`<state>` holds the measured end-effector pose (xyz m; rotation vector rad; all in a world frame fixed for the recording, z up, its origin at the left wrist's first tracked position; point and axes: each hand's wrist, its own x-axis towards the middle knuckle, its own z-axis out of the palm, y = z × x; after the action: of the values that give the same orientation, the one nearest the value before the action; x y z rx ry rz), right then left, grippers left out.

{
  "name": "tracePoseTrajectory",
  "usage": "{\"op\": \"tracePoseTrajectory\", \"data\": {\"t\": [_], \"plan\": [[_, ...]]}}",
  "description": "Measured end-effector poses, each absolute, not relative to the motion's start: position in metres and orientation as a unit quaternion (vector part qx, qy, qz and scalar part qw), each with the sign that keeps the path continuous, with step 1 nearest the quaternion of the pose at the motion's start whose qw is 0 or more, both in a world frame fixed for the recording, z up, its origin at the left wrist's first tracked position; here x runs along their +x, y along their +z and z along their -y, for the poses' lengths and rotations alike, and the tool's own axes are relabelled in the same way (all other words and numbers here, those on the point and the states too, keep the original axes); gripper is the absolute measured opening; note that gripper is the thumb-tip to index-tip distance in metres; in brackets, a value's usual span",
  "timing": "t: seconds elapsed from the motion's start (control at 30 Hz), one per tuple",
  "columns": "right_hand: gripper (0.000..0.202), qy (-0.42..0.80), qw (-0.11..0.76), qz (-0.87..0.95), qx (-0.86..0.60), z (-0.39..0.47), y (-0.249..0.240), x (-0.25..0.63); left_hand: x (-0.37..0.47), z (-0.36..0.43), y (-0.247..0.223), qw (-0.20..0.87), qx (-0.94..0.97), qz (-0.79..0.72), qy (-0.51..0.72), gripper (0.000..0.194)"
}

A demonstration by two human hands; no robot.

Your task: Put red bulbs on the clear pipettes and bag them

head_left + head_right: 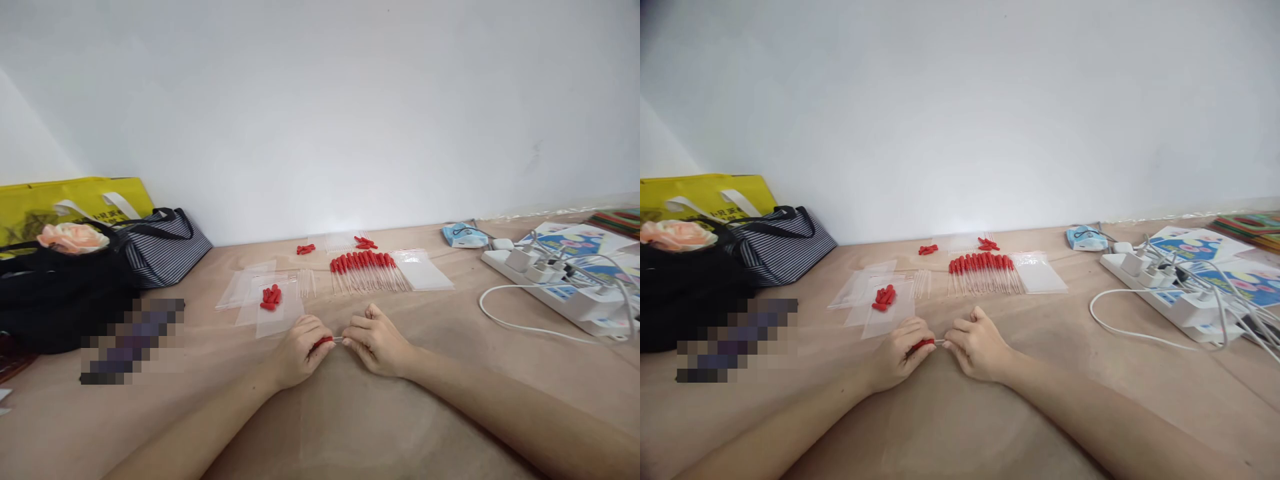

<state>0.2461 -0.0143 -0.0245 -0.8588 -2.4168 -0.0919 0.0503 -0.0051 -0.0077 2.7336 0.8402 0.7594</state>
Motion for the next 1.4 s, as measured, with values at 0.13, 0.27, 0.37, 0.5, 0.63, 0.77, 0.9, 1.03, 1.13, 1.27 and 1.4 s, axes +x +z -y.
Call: {"op": "tracePoseTrajectory", "data": {"t": [0.13, 0.27, 0.37, 0.5, 0.63, 0.77, 0.9, 1.03, 1.13, 1.27, 1.4], "plan": [[0.021, -0.064, 0.282, 0.898, -0.331, 0.017, -0.017, 0.246, 0.046, 0.002, -0.005, 0.084, 0.917, -0.295, 0.257, 0.021], [0.015, -0.073, 0.273, 0.895, -0.344, 0.017, -0.014, 0.249, 0.038, 0.0, -0.005, 0.081, 0.902, -0.326, 0.27, 0.014], [0.016, -0.06, 0.275, 0.866, -0.413, 0.006, -0.014, 0.251, 0.031, -0.003, -0.008, 0.071, 0.847, -0.419, 0.319, 0.023], [0.024, 0.005, 0.289, 0.773, -0.564, -0.025, -0.01, 0.241, 0.025, -0.007, -0.012, 0.108, 0.789, -0.506, 0.33, 0.017], [0.024, 0.025, 0.276, 0.722, -0.633, -0.062, -0.004, 0.212, 0.025, -0.008, -0.012, 0.146, 0.823, -0.491, 0.247, 0.011], [0.022, 0.028, 0.236, 0.703, -0.67, -0.085, -0.004, 0.182, 0.027, -0.006, -0.008, 0.139, 0.838, -0.482, 0.214, 0.014], [0.02, 0.019, 0.211, 0.699, -0.683, -0.091, -0.009, 0.171, 0.027, -0.006, -0.007, 0.139, 0.838, -0.486, 0.207, 0.013], [0.025, 0.017, 0.21, 0.707, -0.675, -0.089, -0.013, 0.174, 0.027, -0.006, -0.007, 0.139, 0.836, -0.492, 0.197, 0.012], [0.03, 0.013, 0.208, 0.713, -0.669, -0.087, -0.014, 0.179, 0.027, -0.006, -0.006, 0.137, 0.837, -0.492, 0.196, 0.012], [0.034, 0.007, 0.211, 0.717, -0.664, -0.087, -0.013, 0.18, 0.027, -0.007, -0.006, 0.136, 0.839, -0.489, 0.196, 0.013], [0.033, 0.012, 0.197, 0.714, -0.672, -0.088, -0.009, 0.169, 0.028, -0.006, -0.007, 0.131, 0.839, -0.49, 0.196, 0.013]]}}
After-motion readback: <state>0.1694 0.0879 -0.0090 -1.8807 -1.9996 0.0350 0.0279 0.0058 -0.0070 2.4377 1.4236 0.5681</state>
